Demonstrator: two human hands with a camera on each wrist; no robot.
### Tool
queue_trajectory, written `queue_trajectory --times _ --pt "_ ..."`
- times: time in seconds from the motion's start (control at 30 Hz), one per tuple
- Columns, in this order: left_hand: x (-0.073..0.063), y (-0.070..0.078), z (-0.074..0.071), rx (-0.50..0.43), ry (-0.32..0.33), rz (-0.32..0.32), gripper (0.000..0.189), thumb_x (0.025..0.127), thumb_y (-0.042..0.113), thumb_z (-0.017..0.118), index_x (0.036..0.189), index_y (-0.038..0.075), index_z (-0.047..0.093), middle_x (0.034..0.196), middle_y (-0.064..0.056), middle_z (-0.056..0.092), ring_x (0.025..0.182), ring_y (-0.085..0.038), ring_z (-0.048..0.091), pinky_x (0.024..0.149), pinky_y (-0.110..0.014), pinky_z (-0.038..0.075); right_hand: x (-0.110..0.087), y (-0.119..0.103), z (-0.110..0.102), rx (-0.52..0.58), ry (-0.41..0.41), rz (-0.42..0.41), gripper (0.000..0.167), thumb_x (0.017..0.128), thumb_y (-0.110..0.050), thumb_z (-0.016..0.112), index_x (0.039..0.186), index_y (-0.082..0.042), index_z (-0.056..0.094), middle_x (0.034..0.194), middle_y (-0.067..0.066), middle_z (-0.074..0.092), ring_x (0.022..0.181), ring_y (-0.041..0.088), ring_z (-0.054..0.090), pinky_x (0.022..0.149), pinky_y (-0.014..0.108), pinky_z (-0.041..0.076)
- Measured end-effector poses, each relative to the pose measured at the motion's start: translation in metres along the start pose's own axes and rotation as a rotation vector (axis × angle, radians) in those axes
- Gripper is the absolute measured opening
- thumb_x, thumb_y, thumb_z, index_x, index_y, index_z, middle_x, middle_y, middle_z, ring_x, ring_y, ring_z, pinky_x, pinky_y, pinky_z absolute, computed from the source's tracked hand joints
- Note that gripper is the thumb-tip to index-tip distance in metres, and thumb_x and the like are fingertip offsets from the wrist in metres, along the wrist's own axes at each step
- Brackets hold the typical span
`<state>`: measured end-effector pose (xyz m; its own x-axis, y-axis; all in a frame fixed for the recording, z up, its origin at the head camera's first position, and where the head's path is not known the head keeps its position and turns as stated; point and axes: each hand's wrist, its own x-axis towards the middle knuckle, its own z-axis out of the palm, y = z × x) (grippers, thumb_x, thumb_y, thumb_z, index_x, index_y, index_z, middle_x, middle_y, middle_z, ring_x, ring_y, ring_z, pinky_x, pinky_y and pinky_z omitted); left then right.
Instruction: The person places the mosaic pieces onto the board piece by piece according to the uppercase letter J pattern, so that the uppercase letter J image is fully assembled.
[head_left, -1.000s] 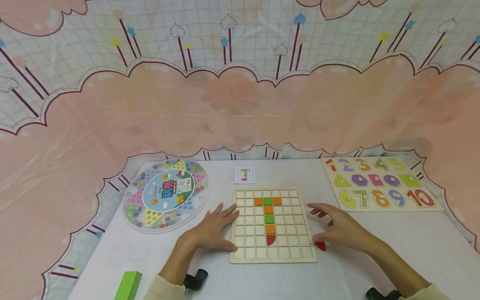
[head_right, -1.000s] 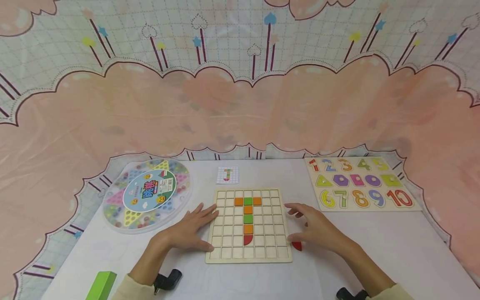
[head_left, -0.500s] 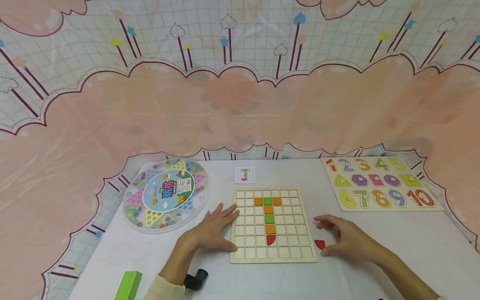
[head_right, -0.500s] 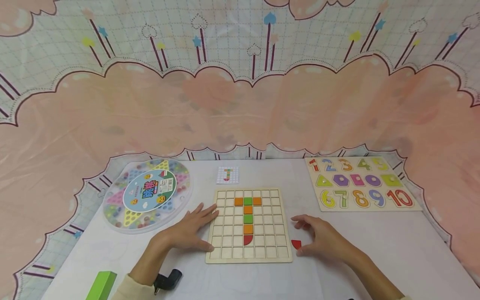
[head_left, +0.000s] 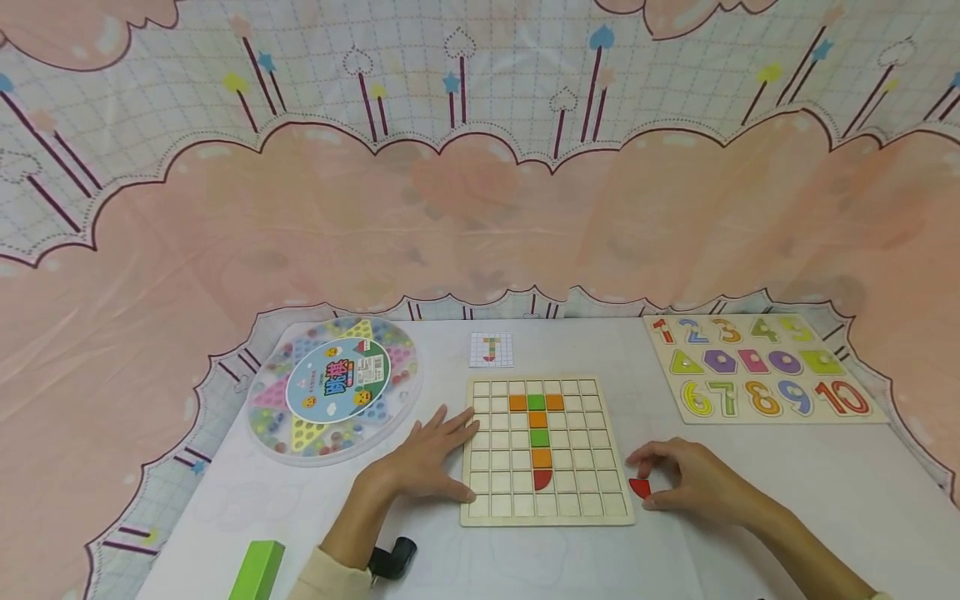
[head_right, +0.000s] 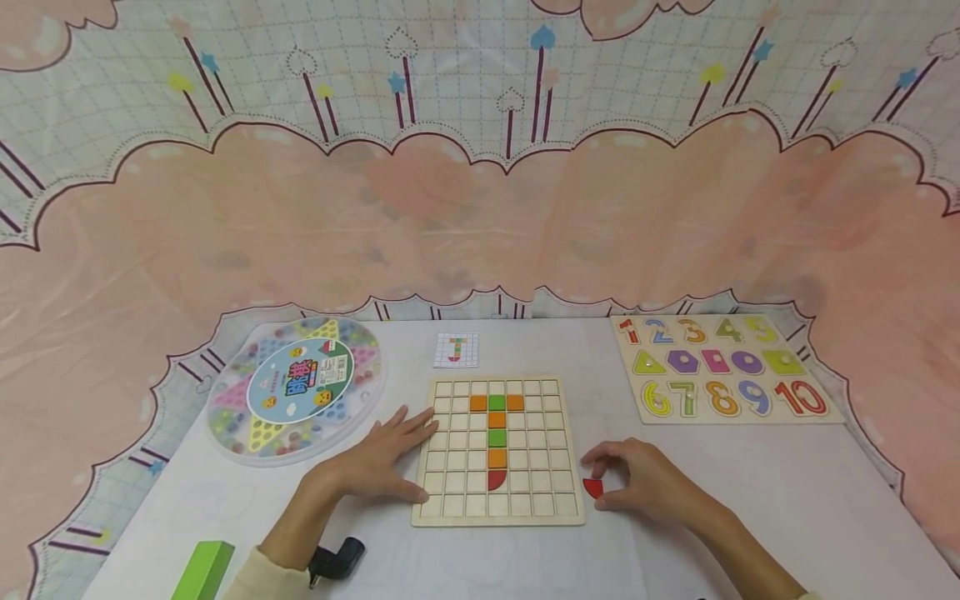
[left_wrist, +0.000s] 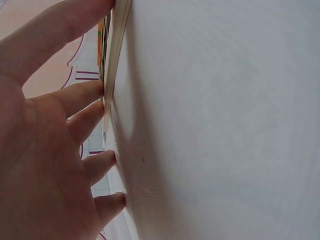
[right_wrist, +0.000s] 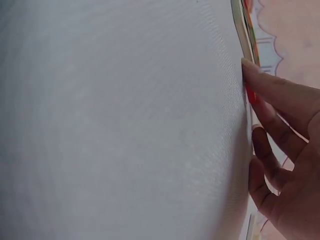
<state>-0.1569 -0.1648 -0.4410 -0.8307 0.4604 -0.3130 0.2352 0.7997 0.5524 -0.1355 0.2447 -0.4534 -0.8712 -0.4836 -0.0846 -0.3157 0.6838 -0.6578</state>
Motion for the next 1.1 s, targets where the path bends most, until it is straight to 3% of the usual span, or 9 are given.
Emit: queue_trajectory --times 0.47,0.87,1.1 --pt "-0.001 0.002 -0.001 0.003 0.0 0.001 0.099 0.075 0.04 0.086 0.158 0.014 0.038 0.173 0.001 0.021 0.162 -0.038 0.004 0.128 -0.068 0.005 0.002 -0.005 -0.008 -0.011 -0.003 0.006 0.029 0.077 -0.023 0.086 0.104 -0.019 0.075 0.096 -0.013 0.074 0.085 -0.003 0.06 0.074 0.019 0.051" --pt "-0.001 0.001 -0.002 0.003 0.0 0.0 0.099 0.075 0.04 0.085 0.158 0.015 0.038 0.173 0.002 0.022 0.162 -0.038 0.004 0.128 -0.067 0.005 0.011 -0.005 -0.014 0.091 0.03 -0.017 0.025 0.08 -0.011 0.083 0.103 -0.016 0.073 0.099 -0.002 0.074 0.08 -0.002 0.06 0.068 0.018 0.054" --pt "-0.002 0.003 -0.002 -0.003 -0.003 -0.005 0.098 0.076 0.039 0.085 0.158 0.015 0.039 0.173 0.002 0.022 0.163 -0.037 0.004 0.128 -0.067 0.004 0.025 -0.017 -0.011 0.187 -0.026 0.004 0.023 0.087 -0.014 0.079 0.109 -0.014 0.074 0.109 0.005 0.075 0.085 0.003 0.063 0.07 0.019 0.056"
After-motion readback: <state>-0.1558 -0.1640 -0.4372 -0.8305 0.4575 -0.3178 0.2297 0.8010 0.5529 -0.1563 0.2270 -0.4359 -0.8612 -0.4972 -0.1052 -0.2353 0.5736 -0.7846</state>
